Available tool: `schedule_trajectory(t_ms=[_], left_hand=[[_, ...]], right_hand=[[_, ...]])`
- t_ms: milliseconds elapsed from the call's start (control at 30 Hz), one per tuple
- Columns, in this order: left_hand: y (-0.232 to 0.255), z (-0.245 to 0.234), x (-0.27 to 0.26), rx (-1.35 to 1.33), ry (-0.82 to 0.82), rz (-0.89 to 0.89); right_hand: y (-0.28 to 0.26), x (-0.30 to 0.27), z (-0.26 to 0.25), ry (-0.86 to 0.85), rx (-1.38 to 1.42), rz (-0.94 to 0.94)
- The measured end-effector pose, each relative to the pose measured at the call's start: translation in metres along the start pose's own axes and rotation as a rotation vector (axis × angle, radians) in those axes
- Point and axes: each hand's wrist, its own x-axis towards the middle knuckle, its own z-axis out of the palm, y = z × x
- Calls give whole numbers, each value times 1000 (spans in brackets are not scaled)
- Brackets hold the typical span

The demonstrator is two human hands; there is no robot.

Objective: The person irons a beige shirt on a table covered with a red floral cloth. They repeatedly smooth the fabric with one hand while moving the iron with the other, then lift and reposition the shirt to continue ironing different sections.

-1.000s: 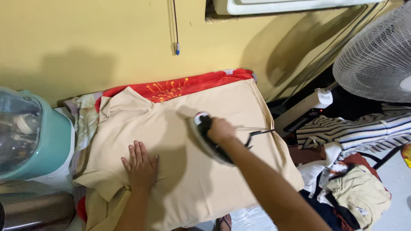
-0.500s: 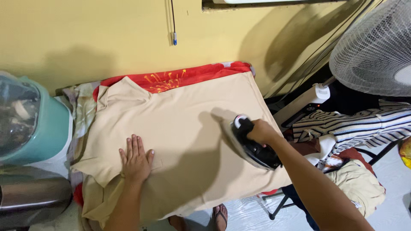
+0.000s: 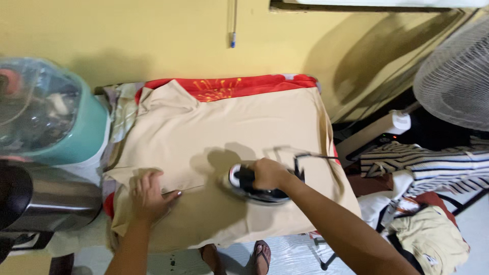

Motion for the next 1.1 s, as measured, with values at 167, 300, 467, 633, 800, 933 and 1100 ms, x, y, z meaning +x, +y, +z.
schedule_trajectory(t_ms=[167,300,467,633,800,933,1100], left_hand=[[-41,-22,28,-275,-577,-100],[-62,-23,21,-80,-758,-86],[-82,-5,6,-303,-794,-113],[-105,3,-2,-395,-877,-152],[-107,8,-4,-390,-877,-194],[-110,11,4,-381,-898,-152],[-119,24,2,-472,-898,-198]], right_hand=[[-21,8,13,-33,-60,-42],[-34,13,17,3,10,-133],[-60,19,23,-54,-58,-159],[-86,21,27,-71,-93,-280],[-123,35,42,-172,-72,-122],[-138,38,48,-285,-244,-324],[-161,33,56,-202,-64,-201]])
